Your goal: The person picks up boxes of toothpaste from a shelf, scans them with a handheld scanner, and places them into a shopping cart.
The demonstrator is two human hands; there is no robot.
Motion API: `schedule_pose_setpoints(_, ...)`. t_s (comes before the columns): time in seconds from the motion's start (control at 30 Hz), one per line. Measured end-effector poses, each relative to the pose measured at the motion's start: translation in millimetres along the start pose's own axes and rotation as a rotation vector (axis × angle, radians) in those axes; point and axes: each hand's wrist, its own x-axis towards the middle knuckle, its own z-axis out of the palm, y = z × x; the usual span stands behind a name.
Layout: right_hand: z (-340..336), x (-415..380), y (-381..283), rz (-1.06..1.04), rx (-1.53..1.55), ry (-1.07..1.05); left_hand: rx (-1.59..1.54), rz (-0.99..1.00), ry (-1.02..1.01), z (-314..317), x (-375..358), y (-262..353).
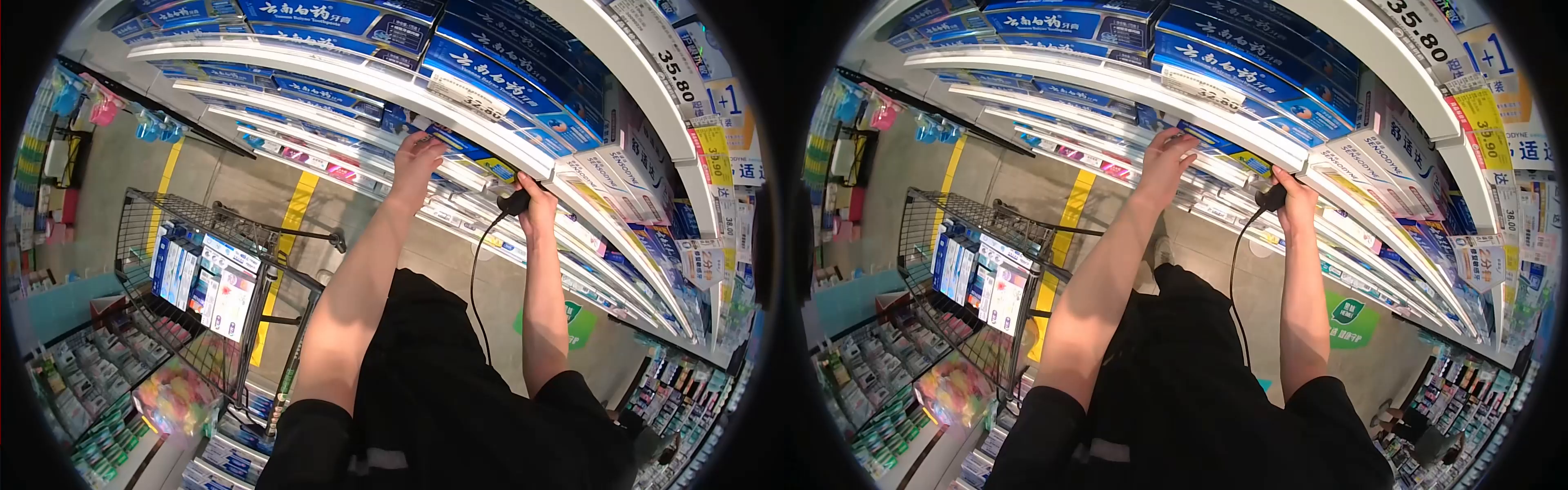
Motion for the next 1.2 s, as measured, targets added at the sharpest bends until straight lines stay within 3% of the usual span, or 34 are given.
schedule_pose_setpoints(0.27,-6.9,-5.1,1.8,0.011,-0.026,-0.036,-0.172,-0.042,-0.047,2.9,-3.6,-2.2)
schedule_pose_setpoints(0.43,-16.0,-2.4,7.2,0.069,-0.13,0.069,-0.144,-0.097,-0.119,-4.3,10.1,-15.8)
schedule_pose_setpoints(0.67,-37.4,2.7,18.4,0.013,-0.083,-0.072,-0.26,-0.115,-0.168,-0.6,-9.1,-6.3)
schedule_pose_setpoints(1.07,-37.0,-7.3,15.1,0.019,-0.05,-0.09,-0.291,-0.093,-0.049,-23.3,-22.1,-20.1)
schedule_pose_setpoints(1.13,-35.1,-12.5,13.1,0.066,-0.073,-0.073,-0.253,-0.067,-0.017,-20.2,-36.7,1.3)
schedule_pose_setpoints(1.17,-45.7,-6.9,20.5,0.068,-0.056,-0.124,-0.146,-0.186,0.025,-20.4,-47.1,19.2)
schedule_pose_setpoints(1.2,-47.2,-9.5,23.1,0.102,-0.047,-0.039,-0.242,-0.126,-0.061,-55.6,-28.6,-18.5)
